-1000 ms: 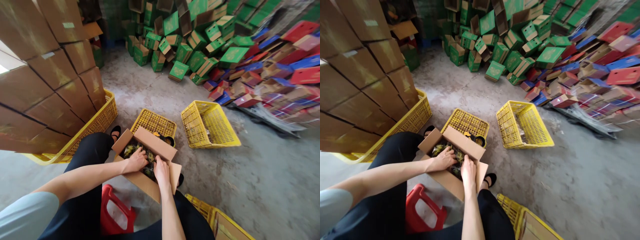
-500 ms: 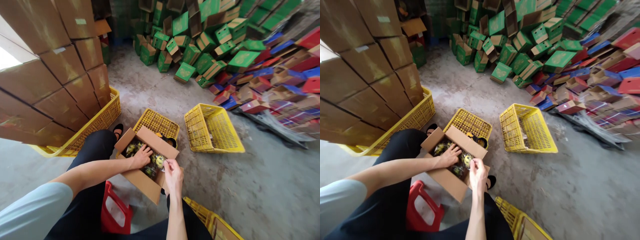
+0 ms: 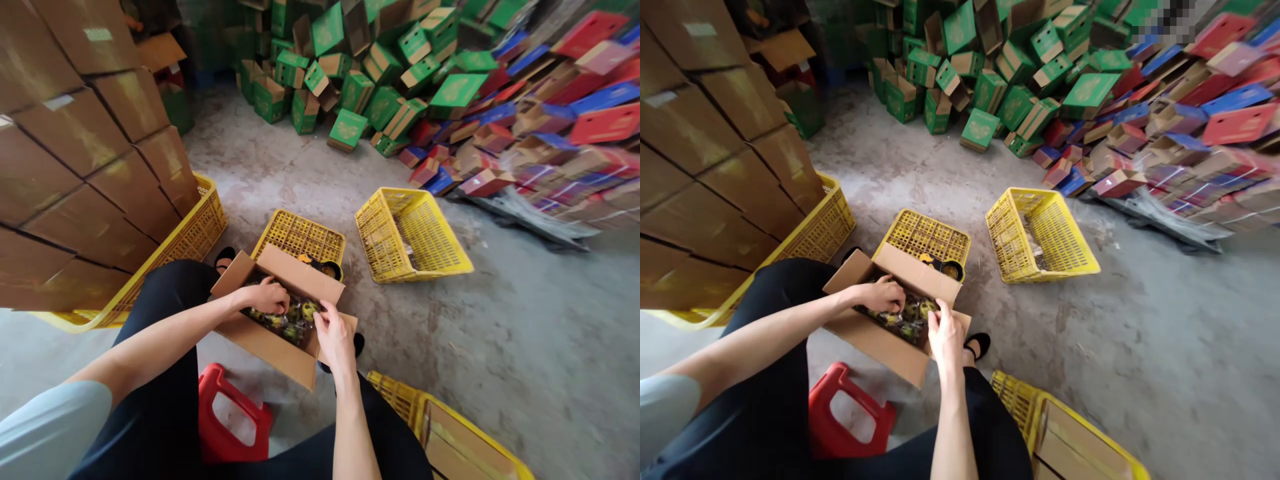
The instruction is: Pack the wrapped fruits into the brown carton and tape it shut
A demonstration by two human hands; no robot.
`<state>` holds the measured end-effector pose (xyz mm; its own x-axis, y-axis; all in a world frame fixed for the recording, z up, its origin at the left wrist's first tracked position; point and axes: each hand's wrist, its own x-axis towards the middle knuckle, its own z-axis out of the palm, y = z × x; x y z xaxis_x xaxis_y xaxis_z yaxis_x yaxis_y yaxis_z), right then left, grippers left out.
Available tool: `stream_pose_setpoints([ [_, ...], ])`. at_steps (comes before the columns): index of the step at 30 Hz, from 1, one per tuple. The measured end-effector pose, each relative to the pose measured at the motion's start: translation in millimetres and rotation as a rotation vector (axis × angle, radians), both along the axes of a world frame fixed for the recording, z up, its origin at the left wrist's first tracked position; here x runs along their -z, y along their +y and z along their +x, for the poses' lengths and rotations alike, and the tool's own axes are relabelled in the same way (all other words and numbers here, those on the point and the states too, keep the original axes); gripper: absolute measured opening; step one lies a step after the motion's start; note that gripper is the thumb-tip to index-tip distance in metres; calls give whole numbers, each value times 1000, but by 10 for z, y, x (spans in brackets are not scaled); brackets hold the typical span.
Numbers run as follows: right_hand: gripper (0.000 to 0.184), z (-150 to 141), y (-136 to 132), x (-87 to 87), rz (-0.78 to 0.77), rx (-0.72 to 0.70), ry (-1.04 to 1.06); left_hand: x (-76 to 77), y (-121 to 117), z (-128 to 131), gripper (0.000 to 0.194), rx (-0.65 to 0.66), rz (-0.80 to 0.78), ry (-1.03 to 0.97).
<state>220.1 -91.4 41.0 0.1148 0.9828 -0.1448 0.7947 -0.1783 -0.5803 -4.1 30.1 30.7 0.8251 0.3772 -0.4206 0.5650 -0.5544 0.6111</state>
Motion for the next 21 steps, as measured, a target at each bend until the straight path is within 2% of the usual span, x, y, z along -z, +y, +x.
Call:
stream_pose_setpoints([
  [3, 29, -7, 0, -42, -33, -62, -35, -84, 90, -71, 24, -79, -16, -7],
  [7, 13, -120, -11, -52, -170, -218, -31, -45, 62, -64, 24, -178, 168, 33],
  [10, 15, -260, -39, -14, -201, -309, -163, 16, 0, -27, 26, -176, 273, -27],
  [13, 17, -331, -51, 9, -162, -347, -219, 54, -40, -7, 28, -176, 324, -98],
  [18, 18, -210, 19, -21, -54, -302, 22, 86, -52, -9, 26, -160, 328, -99],
  [21, 23, -173, 74, -148, 64, -240, 61, 88, -87, -1, 31, -123, 311, -88],
])
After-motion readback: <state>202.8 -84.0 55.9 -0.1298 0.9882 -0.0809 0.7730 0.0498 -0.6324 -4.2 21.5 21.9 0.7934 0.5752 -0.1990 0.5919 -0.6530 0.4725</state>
